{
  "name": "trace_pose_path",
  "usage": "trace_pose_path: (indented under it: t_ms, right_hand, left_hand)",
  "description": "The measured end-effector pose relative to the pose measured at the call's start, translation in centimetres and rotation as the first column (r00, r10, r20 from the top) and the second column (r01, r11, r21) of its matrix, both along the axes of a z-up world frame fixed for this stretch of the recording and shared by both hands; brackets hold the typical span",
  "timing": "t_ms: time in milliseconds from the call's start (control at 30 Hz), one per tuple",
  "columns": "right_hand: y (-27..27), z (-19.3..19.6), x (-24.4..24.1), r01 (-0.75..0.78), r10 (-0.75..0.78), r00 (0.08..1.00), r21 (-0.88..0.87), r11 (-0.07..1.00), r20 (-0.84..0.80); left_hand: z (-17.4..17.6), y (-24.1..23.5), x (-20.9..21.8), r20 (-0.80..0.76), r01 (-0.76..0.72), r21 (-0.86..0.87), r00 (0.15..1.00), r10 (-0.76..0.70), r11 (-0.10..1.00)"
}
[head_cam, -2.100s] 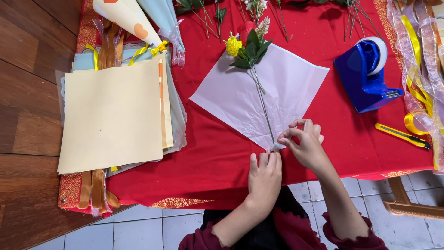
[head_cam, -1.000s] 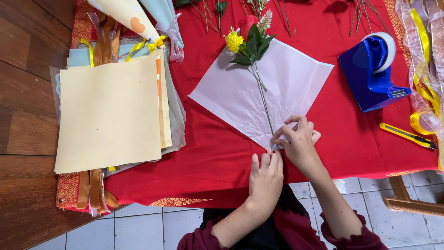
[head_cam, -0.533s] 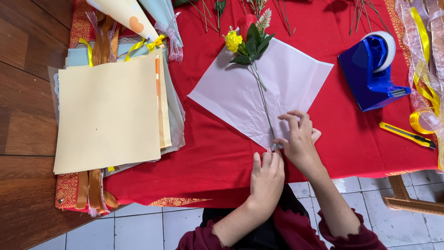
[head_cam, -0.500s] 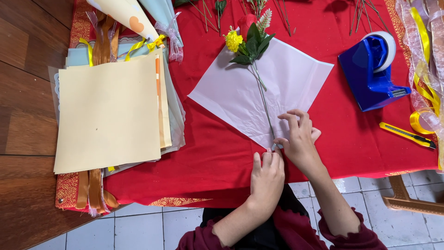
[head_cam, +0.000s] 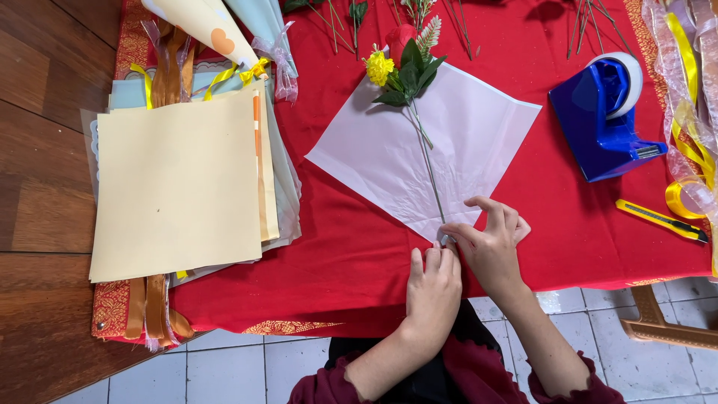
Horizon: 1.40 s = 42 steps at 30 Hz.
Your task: Arranging flowers and wrapping them in decorative paper, secured with tape and a ribbon.
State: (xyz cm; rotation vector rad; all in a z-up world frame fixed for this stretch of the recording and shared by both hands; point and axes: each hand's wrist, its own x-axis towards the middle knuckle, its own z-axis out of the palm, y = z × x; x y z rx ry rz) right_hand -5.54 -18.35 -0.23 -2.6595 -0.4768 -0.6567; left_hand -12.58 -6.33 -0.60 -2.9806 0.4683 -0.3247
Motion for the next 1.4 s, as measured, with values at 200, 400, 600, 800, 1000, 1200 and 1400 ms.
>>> trace_pose_path:
  t_ms: [200,400,600,800,1000,1200,1400]
  right_hand:
    - [-0.3,-0.2,0.0,0.007,-0.006,0.999,-0.023,1.0,0.032]
    - [0.3,0.1,-0.1,0.059,-0.057,0.997,-0.033,0.998,0.042]
    - [-0.3,-0.4,-0.2,0.036,-0.026,0.992,0.079,0.996,-0.127]
    - [0.1,0.7,-1.5,0.113,-0.097,0.951,0.039,0.993,-0.292]
    - [-1.0,1.0,-0.9,0.091,-0.108,0.846,-0.057,0.994,-0.522]
    - [-2.3,0.3,-1.2,0.002,-0.063,0.896,-0.138,0.99,-0.44]
    - [-1.9,1.0,-3.6,0.047,-0.121,0.963,-0.296,0.954,-0.239]
  left_hand:
    - [0.1,0.0,0.0,-0.009,0.0,0.017,1.0,0.0,1.0]
    - [0.3,0.0,0.0,0.009,-0.012,0.041,1.0,0.012,0.999]
    - [0.5,0.1,0.0,-0.001,-0.008,0.023,1.0,0.008,1.0]
    - [0.7,0.2,0.1,0.03,-0.013,-0.019,0.999,0.014,1.0]
    - [0.5,0.5,0.2,0.031,-0.01,-0.044,0.999,0.011,0.999]
    - [-0.1,0.3,0.1,0.02,-0.015,-0.046,1.0,0.016,0.999]
    - [-0.2,0.4,0.1,0.053,-0.021,-0.041,0.998,0.023,0.999]
